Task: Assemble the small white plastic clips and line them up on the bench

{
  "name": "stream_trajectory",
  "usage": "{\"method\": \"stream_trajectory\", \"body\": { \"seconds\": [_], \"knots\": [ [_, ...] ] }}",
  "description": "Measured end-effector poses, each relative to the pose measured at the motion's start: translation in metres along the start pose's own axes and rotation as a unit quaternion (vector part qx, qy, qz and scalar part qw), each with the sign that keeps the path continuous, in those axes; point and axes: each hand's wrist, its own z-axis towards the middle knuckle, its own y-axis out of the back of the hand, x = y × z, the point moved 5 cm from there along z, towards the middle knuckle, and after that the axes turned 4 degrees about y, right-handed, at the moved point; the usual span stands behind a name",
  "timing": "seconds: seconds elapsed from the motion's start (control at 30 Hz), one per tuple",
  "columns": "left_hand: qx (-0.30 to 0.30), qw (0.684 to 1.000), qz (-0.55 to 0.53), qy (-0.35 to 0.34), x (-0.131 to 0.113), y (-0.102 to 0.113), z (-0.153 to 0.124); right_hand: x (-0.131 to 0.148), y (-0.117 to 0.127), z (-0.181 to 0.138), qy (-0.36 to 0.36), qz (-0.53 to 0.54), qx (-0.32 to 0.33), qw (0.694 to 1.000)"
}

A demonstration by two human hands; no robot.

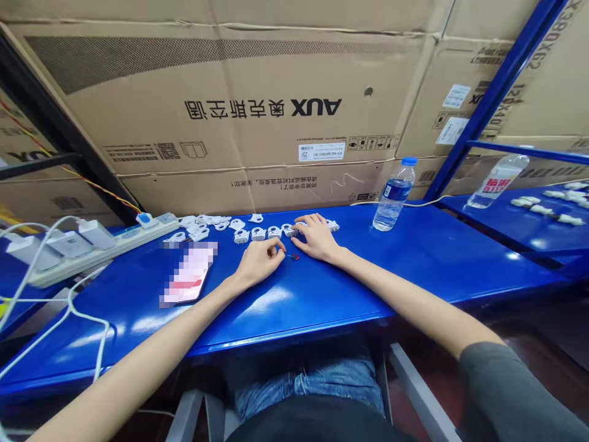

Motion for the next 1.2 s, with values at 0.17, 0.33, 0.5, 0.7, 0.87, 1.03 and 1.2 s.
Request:
{"method": "stream_trajectory", "body": {
  "seconds": [0.17, 0.33, 0.5, 0.7, 0.87, 1.03, 1.2],
  "knots": [
    [-0.037, 0.999, -0.011, 0.02, 0.004, 0.004, 0.002, 0.001, 0.003, -0.003, 0.019, 0.019, -0.013, 1.0],
    [-0.086, 0.994, -0.037, 0.052, 0.004, 0.012, 0.002, 0.008, 0.014, -0.006, 0.06, 0.028, -0.052, 0.996],
    [-0.1, 0.991, -0.066, 0.056, 0.002, 0.015, 0.001, 0.019, 0.024, -0.01, 0.1, 0.027, -0.074, 0.992],
    [-0.109, 0.989, -0.088, 0.038, -0.005, 0.017, 0.001, 0.03, 0.032, -0.016, 0.127, 0.025, -0.082, 0.988],
    [-0.108, 0.99, -0.086, 0.025, -0.007, 0.016, 0.001, 0.033, 0.031, -0.016, 0.146, 0.024, -0.075, 0.986],
    [-0.109, 0.991, -0.076, 0.022, -0.005, 0.015, 0.001, 0.03, 0.029, -0.016, 0.151, 0.019, -0.096, 0.984],
    [-0.114, 0.99, -0.078, 0.016, -0.005, 0.015, 0.001, 0.029, 0.028, -0.016, 0.155, 0.018, -0.095, 0.983]
  ]
}}
